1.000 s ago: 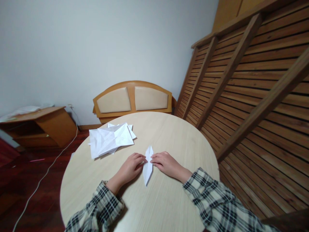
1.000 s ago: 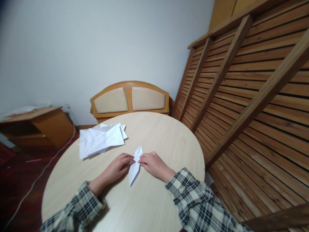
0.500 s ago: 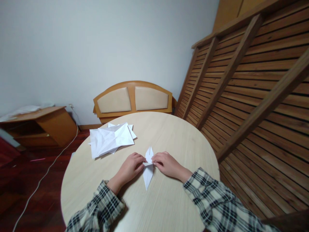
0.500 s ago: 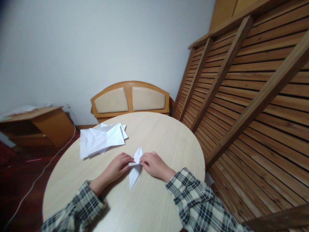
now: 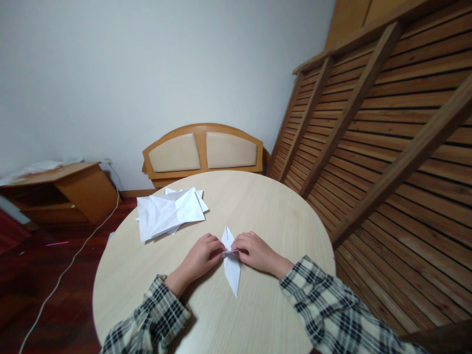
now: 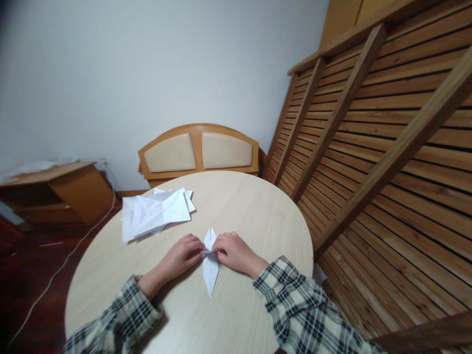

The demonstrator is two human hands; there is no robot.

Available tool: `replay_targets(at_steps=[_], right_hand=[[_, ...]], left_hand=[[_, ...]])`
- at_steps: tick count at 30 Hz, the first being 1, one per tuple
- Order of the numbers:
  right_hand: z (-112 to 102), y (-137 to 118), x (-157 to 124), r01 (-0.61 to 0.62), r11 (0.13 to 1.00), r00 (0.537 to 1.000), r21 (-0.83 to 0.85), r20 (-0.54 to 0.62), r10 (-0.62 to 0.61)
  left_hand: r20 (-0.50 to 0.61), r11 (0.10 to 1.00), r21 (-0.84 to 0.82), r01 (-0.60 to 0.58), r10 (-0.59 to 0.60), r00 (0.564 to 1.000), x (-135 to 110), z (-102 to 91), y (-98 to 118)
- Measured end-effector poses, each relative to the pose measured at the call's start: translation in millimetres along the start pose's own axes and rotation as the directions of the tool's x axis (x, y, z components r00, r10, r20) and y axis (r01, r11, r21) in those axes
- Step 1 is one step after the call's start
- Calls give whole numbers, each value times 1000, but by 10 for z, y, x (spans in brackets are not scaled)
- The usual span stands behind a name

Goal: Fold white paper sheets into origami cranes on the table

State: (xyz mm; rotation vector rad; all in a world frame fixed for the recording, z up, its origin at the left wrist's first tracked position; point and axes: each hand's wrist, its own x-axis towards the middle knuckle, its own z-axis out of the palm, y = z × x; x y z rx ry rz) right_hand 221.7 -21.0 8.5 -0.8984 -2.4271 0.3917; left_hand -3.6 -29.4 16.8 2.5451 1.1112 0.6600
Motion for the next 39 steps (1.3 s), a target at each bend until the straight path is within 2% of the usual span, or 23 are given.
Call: replay_targets(at_steps=[6, 19, 31, 39], right_hand=[[23, 27, 5, -40, 999, 999, -11, -25, 40], [45, 24, 7, -99, 995, 993, -20, -64, 97], [60, -43, 33, -238, 959, 955, 151, -142, 259], [98, -23, 38, -260, 949, 947, 176, -147, 287]], left_hand=[[-6, 999, 46, 0, 0, 1000, 0, 27, 6], [-16, 995, 58, 78, -77, 997, 22, 91, 33], [-45, 992, 98, 79, -75, 996, 35, 132, 32], [-74, 993, 80, 86, -80, 994, 43, 164, 4]])
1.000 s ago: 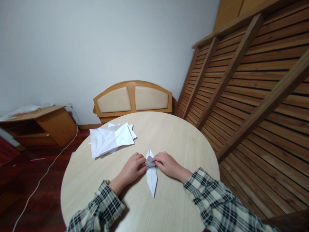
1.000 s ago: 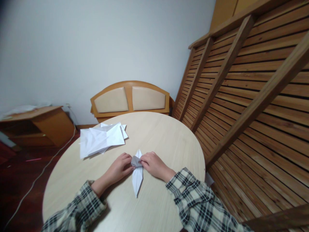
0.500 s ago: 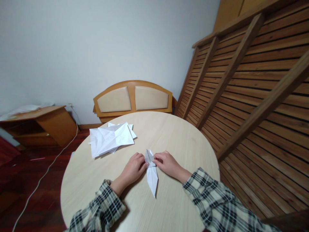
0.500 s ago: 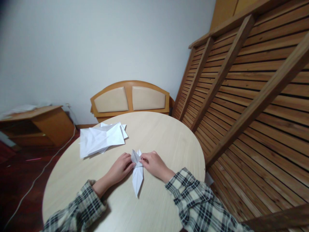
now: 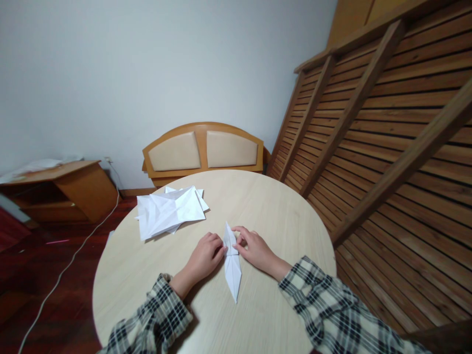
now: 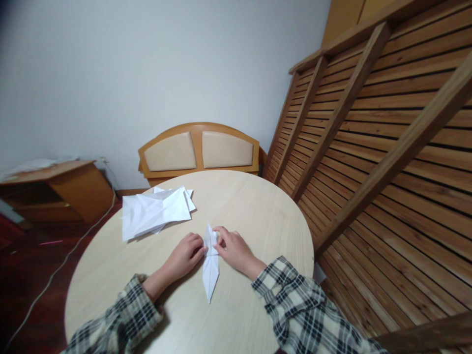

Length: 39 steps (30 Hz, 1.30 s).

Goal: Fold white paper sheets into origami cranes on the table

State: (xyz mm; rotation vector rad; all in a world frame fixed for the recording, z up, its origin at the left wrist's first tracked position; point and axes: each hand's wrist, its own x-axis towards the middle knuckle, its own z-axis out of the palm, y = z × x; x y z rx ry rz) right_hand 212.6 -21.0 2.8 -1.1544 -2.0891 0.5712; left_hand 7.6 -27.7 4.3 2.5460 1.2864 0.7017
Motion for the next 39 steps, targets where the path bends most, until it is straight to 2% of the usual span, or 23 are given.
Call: replay_targets(at_steps=[8, 15, 23, 29, 35, 39], right_hand=[[22, 32, -7, 4, 999, 1000, 50, -25, -3], [26, 27, 2, 54, 996, 999, -76, 8, -53], [25, 54, 16, 96, 987, 995, -127, 23, -94], [13, 46, 18, 91, 981, 996, -170, 36, -86], [31, 84, 14, 91, 974, 996, -207, 27, -87], [39, 105, 12, 94, 971, 996, -222, 27, -90]], left_hand=[[-12, 995, -29, 97, -97, 995, 3, -16, 39], [-50, 982, -129, 136, -143, 988, -16, 15, 25], [-85, 983, -157, 97, -111, 990, -21, 40, -12], [-54, 991, -106, 83, -89, 995, -12, 9, 26], [-105, 992, -126, 12, -25, 994, -24, 41, -15], [-103, 994, -108, 4, -15, 995, -33, 58, -39]])
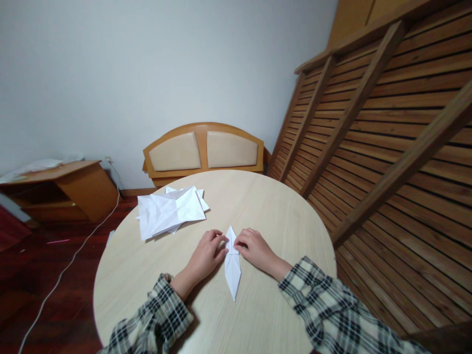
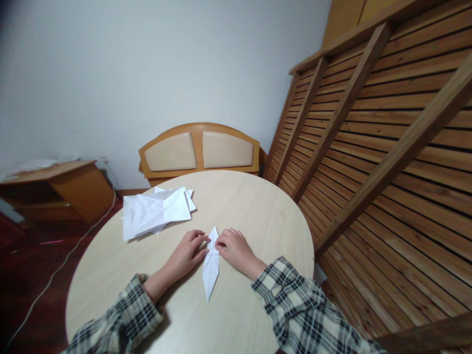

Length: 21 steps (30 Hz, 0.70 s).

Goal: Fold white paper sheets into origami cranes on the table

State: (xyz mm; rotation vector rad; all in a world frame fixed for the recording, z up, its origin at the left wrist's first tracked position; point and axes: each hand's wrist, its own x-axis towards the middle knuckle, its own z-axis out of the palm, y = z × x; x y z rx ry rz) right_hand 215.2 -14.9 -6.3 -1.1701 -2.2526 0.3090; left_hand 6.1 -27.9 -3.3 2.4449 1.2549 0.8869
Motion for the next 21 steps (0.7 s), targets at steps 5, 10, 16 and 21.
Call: replay_targets(at_steps=[5, 10, 16, 21], right_hand=[[10, 9, -5, 5, 1000, 999, 30, -41, -4], [18, 19, -8, 10, 998, 998, 58, -63, -6], [10, 11, -17, -9, 999, 998, 51, -63, 12], [-14, -1, -20, -14, 999, 999, 30, -49, 15]], left_hand=[[24, 998, 56, -23, 21, 999, 5, -6, 4], [61, 990, 119, -74, 67, 996, 13, -5, 1], [110, 979, 167, -116, 98, 989, -5, 23, -32], [115, 968, 224, -117, 93, 989, -5, 20, -10]])
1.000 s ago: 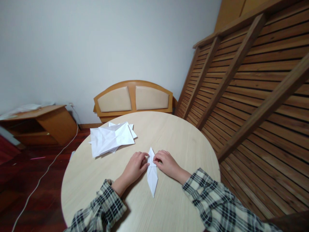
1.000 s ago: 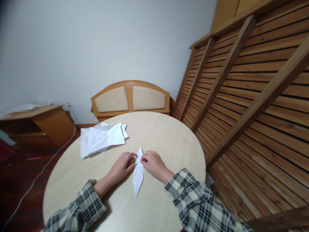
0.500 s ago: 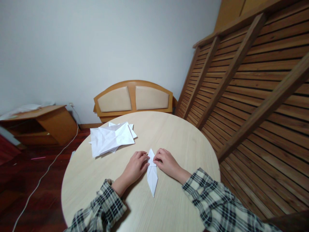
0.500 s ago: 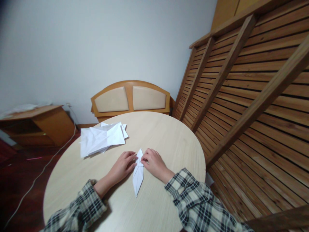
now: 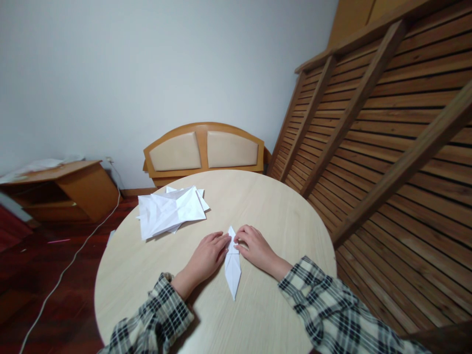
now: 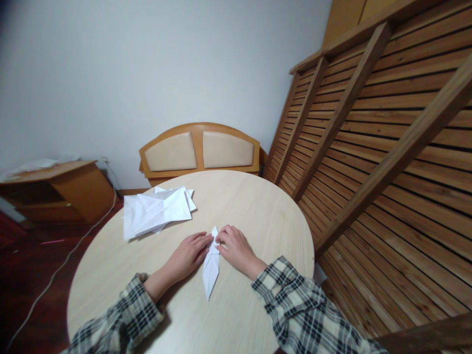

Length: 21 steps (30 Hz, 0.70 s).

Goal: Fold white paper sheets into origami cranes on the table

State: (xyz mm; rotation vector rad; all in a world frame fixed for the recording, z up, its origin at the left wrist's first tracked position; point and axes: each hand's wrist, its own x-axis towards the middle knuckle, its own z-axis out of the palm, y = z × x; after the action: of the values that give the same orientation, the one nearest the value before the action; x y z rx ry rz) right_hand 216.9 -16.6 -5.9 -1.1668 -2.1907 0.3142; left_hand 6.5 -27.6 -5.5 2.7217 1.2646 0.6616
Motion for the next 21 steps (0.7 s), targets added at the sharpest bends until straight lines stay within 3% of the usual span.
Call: replay_targets(at_steps=[6, 14, 21], right_hand=[[9, 15, -14, 0, 997, 997, -77, 73, 6], [13, -36, -33, -46, 989, 963, -137, 256, 80], [-34, -79, -45, -40, 989, 950, -139, 301, 81]], left_hand=[[8, 996, 89, -14, 14, 1000, 14, -15, 68], [42, 993, 117, 9, -14, 999, 2, -13, 86], [65, 994, 112, 18, -26, 998, 4, -16, 93]])
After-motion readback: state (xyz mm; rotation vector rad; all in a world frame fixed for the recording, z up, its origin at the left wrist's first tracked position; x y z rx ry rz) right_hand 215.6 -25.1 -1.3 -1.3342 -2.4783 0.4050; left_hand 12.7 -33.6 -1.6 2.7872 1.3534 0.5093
